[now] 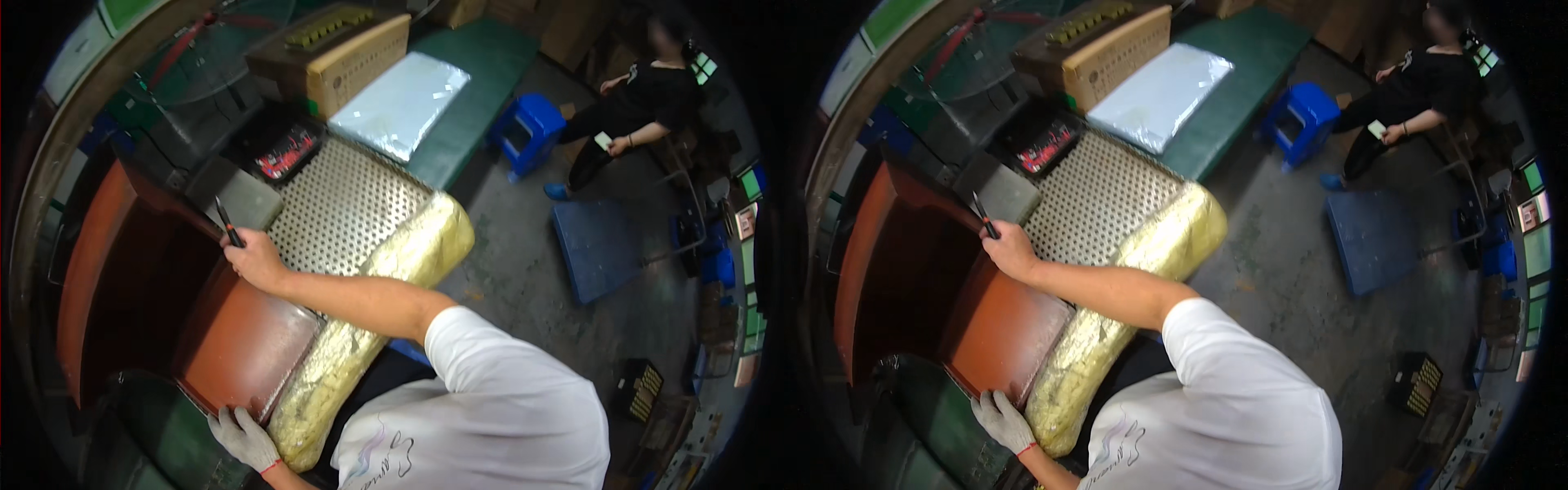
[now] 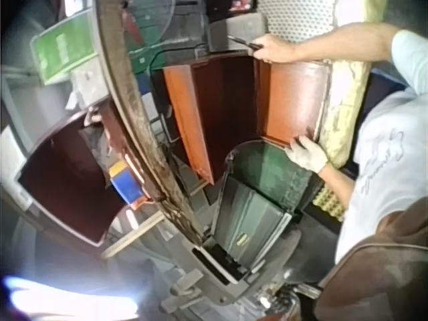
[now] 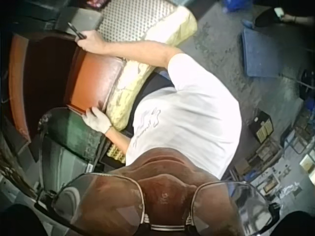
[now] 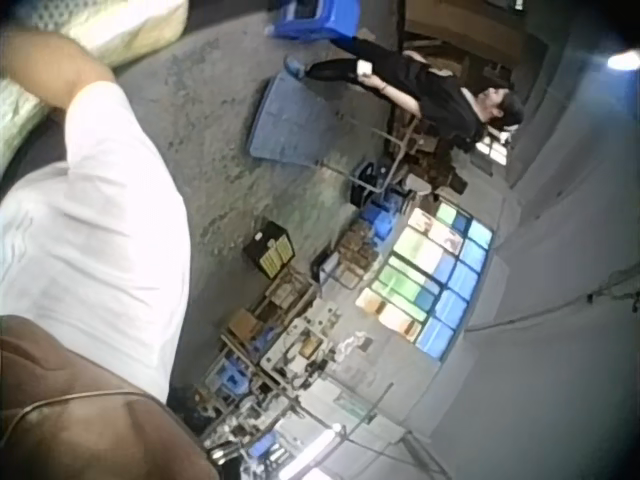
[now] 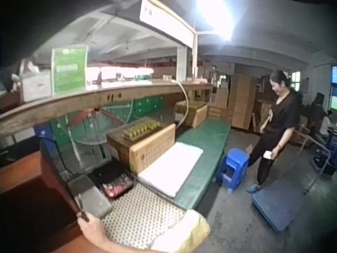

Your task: Using hand cutters to separate individual electronic units from a large PCB panel.

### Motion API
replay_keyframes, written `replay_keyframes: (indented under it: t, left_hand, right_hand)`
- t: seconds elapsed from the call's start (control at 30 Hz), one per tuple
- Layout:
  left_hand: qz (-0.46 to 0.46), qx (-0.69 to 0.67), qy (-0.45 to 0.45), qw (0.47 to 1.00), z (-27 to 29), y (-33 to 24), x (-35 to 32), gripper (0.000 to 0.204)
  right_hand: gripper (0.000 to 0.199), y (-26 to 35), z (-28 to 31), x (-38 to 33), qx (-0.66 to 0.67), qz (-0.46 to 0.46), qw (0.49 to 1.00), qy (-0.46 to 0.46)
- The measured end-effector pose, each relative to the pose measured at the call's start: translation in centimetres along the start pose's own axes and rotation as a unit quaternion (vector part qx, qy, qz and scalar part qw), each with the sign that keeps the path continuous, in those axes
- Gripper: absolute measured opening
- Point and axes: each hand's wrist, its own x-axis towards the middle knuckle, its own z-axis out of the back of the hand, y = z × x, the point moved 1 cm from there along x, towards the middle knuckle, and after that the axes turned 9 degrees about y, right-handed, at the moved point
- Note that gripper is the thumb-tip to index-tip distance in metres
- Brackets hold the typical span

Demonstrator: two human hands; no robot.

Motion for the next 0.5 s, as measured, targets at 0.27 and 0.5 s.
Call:
replay_keyframes:
  t: [0.27,0.5]
  left_hand:
    - [-0.009,-0.001,-0.023,1.000,0.1,-0.3,-0.8,0.041]
    - [-0.024,-0.012,-0.005,1.000,-0.1,-0.7,0.9,0.041]
  right_hand:
    - [0.017,0.1,-0.4,-1.0,0.047,-0.053,0.997,0.005]
    - [0.017,0.7,0.8,-0.2,0.062,-0.061,0.996,0.000]
